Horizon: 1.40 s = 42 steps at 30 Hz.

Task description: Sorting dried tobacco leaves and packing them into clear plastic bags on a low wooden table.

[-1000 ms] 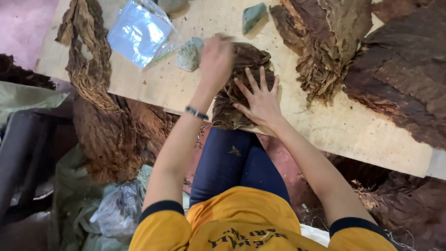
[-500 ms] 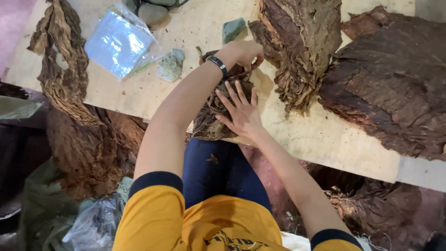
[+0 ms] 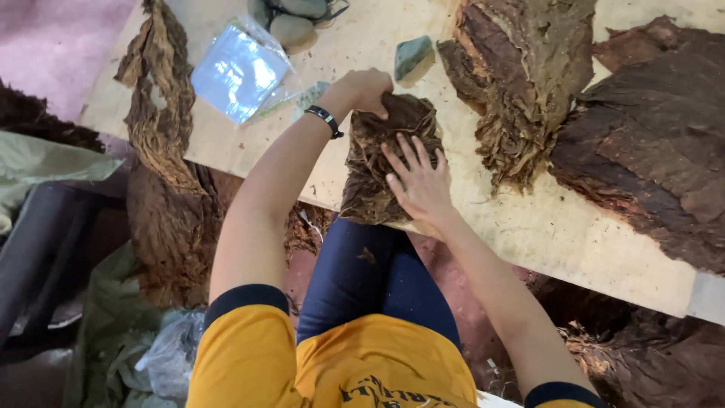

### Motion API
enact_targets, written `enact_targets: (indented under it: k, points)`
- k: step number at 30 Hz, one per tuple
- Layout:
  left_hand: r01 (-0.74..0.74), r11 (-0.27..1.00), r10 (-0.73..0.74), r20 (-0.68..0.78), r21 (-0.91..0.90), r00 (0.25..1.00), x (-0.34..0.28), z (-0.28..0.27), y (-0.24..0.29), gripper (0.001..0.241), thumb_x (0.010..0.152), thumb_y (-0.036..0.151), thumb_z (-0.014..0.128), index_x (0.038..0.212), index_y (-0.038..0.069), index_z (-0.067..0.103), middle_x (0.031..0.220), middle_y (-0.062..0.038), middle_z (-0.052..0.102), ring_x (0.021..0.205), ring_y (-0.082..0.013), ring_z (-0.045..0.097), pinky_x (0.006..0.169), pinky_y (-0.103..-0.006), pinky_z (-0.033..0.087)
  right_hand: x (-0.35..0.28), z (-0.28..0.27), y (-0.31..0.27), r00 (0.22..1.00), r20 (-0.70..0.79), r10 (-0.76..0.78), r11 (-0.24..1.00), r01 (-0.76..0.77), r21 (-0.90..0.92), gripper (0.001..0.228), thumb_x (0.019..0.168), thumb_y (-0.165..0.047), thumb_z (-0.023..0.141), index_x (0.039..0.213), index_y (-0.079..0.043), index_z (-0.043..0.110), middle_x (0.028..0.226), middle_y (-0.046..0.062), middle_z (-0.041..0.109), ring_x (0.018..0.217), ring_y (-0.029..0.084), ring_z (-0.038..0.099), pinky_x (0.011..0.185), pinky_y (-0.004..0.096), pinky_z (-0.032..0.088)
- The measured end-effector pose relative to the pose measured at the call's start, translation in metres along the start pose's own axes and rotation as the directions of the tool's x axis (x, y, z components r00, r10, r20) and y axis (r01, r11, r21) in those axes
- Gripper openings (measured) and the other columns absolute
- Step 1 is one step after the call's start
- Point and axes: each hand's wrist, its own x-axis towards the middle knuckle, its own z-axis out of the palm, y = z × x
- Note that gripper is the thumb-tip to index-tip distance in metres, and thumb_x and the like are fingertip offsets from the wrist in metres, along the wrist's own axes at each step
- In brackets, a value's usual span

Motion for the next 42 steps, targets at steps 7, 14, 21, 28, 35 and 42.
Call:
enact_targets:
  k: [7, 14, 21, 28, 35, 42]
  points:
    - [-0.408, 0.912, 0.355, -0.574, 0.039, 0.738, -0.103, -0.027, 0.080, 0.036, 0.088, 0.004, 0.069, 0.124, -0.001, 0.063, 0.132, -0.015, 0.063, 0.119, -0.0304, 0.064, 0.107, -0.0417, 0.053, -0.001, 0.012, 0.013, 0.994, -0.082, -0.068, 0.995, 0.062, -0.072, 0.059, 0.098, -0.039, 0.050, 0.154, -0.020, 0.047, 0.163, 0.010, 0.041, 0.145, 0.037, 0.039, 0.110, 0.068, 0.031]
    - [-0.147, 0.975, 0.118, -0.174, -0.164, 0.978, -0.137, 0.061, 0.054, 0.058, 0.115, 0.034, 0.029, 0.166, 0.013, 0.010, 0.171, -0.014, 0.018, 0.158, -0.0320, 0.017, 0.126, -0.0555, 0.012, 0.008, -0.008, 0.031, 0.991, 0.131, -0.020, 0.994, 0.005, 0.113, 0.087, 0.096, -0.060, 0.056, 0.166, -0.020, 0.023, 0.169, 0.009, 0.029, 0.154, 0.031, 0.028, 0.109, 0.073, 0.029]
    - [-0.123, 0.991, 0.134, -0.420, 0.053, 0.898, -0.129, 0.083, 0.052, 0.070, 0.099, 0.038, 0.053, 0.161, 0.017, 0.030, 0.163, -0.011, 0.035, 0.151, -0.0272, 0.036, 0.120, -0.0522, 0.031, 0.033, -0.025, 0.054, 0.986, -0.150, -0.078, 0.996, 0.071, -0.056, 0.053, 0.107, -0.054, 0.047, 0.149, -0.023, 0.058, 0.156, 0.000, 0.050, 0.131, 0.032, 0.049, 0.097, 0.056, 0.036]
    - [-0.219, 0.966, 0.259, -0.596, 0.139, 0.760, -0.115, 0.085, 0.051, 0.067, 0.083, 0.030, 0.063, 0.143, 0.002, 0.056, 0.164, -0.015, 0.035, 0.153, -0.0324, 0.029, 0.122, -0.0488, 0.029, 0.021, -0.005, 0.069, 0.960, 0.241, 0.144, 0.984, -0.164, 0.067, 0.072, 0.111, -0.059, 0.028, 0.167, -0.015, 0.023, 0.171, 0.014, 0.022, 0.155, 0.048, 0.015, 0.110, 0.083, -0.001]
    - [-0.293, 0.952, 0.207, -0.517, -0.091, 0.830, -0.107, 0.105, 0.034, 0.070, 0.089, 0.037, 0.063, 0.150, 0.008, 0.046, 0.162, -0.021, 0.034, 0.151, -0.0398, 0.032, 0.119, -0.0559, 0.035, -0.021, -0.015, 0.035, 0.910, -0.242, -0.337, 0.925, 0.367, 0.093, 0.098, 0.084, -0.068, 0.070, 0.157, -0.006, 0.049, 0.161, 0.021, 0.045, 0.145, 0.044, 0.044, 0.113, 0.061, 0.033]
    - [-0.223, 0.962, 0.133, -0.447, -0.156, 0.884, -0.119, 0.073, 0.049, 0.057, 0.108, 0.040, 0.045, 0.157, 0.011, 0.037, 0.165, -0.013, 0.032, 0.155, -0.0296, 0.026, 0.124, -0.0453, 0.022, -0.057, -0.002, -0.027, 0.946, -0.113, -0.302, 0.949, 0.287, -0.134, 0.062, 0.090, -0.050, 0.074, 0.141, -0.018, 0.061, 0.138, 0.006, 0.057, 0.123, 0.024, 0.055, 0.103, 0.045, 0.039]
